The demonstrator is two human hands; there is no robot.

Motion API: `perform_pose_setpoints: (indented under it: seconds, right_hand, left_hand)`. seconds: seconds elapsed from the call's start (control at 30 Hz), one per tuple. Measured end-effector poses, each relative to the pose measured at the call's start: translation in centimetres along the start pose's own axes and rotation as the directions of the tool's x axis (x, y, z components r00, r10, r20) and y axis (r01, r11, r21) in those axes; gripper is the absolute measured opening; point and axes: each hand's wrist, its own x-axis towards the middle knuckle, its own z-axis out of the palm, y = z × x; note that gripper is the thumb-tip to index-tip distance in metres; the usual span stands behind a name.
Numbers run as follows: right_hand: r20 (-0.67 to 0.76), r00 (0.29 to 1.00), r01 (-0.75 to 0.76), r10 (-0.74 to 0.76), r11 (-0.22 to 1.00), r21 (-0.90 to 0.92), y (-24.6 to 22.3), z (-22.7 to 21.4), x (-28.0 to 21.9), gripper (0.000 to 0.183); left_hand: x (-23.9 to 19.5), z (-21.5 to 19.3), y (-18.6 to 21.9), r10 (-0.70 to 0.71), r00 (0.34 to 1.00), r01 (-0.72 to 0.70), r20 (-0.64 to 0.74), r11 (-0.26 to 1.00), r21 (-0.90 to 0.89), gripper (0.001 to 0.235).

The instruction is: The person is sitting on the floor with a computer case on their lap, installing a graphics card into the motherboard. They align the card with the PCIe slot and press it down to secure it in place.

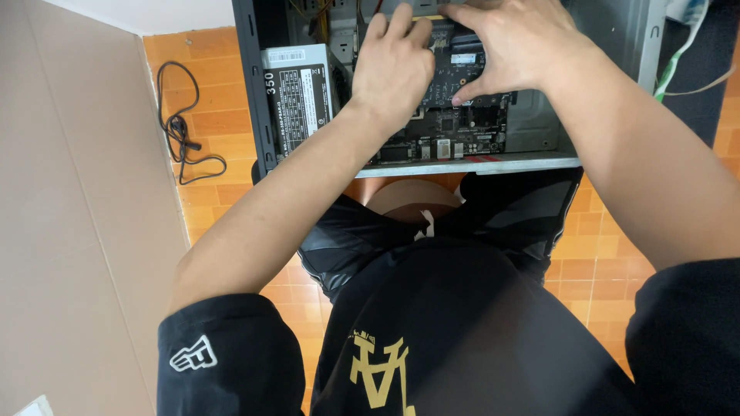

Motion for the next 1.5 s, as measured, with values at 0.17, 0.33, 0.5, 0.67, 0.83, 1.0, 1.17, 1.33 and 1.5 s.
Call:
perform_pose_setpoints:
  seconds: [0.17,0.33,0.5,0.67,0.83,1.0,1.17,1.33,1.5]
  right_hand:
    - [0.005,1.000,-0.001,0.002,0.999,-0.033,0.0,0.1,0.0,0.122]
    - [-0.035,0.999,0.025,-0.027,0.998,-0.064,0.0,0.1,0.0,0.121]
    - [0.158,0.983,-0.087,0.095,0.995,-0.058,-0.7,-1.2,0.3,0.124]
    - [0.125,0.989,-0.069,0.076,0.996,-0.059,-0.6,-1.1,0.3,0.124]
    - [0.138,0.985,-0.089,0.099,0.993,-0.077,-0.9,-1.3,0.3,0.122]
    - [0.228,0.964,-0.128,0.134,0.991,-0.041,-1.2,-2.3,0.5,0.121]
    - [0.285,0.945,-0.157,0.158,0.987,-0.026,-1.5,-3.1,0.7,0.122]
    - [0.277,0.947,-0.168,0.162,0.986,-0.002,-1.5,-3.2,0.6,0.120]
    - [0.270,0.950,-0.160,0.155,0.987,-0.003,-1.4,-3.0,0.5,0.120]
  left_hand:
    - [0.1,-0.8,0.2,0.030,0.993,-0.031,0.113,1.000,0.005,0.013]
    - [0.0,-0.3,0.2,0.020,0.990,-0.015,0.138,0.999,-0.035,0.018]
    - [0.0,-1.8,-0.5,-0.074,0.957,0.130,0.280,0.974,-0.188,0.008]
    - [-0.2,-1.4,-0.4,-0.083,0.979,0.128,0.184,0.960,-0.249,0.008]
    - [-0.2,-1.2,-0.4,-0.105,0.986,0.137,0.129,0.954,-0.268,0.009]
    - [-0.3,-1.2,-0.3,-0.142,0.984,0.153,0.103,0.983,-0.105,0.028]
    - [0.0,-1.2,0.0,-0.117,0.974,0.144,0.195,0.981,-0.128,0.017]
    - [-0.1,-1.9,-0.3,-0.089,0.981,0.124,0.171,0.971,-0.204,0.008]
    - [-0.2,-1.8,-0.3,-0.099,0.964,0.160,0.245,0.956,-0.245,0.019]
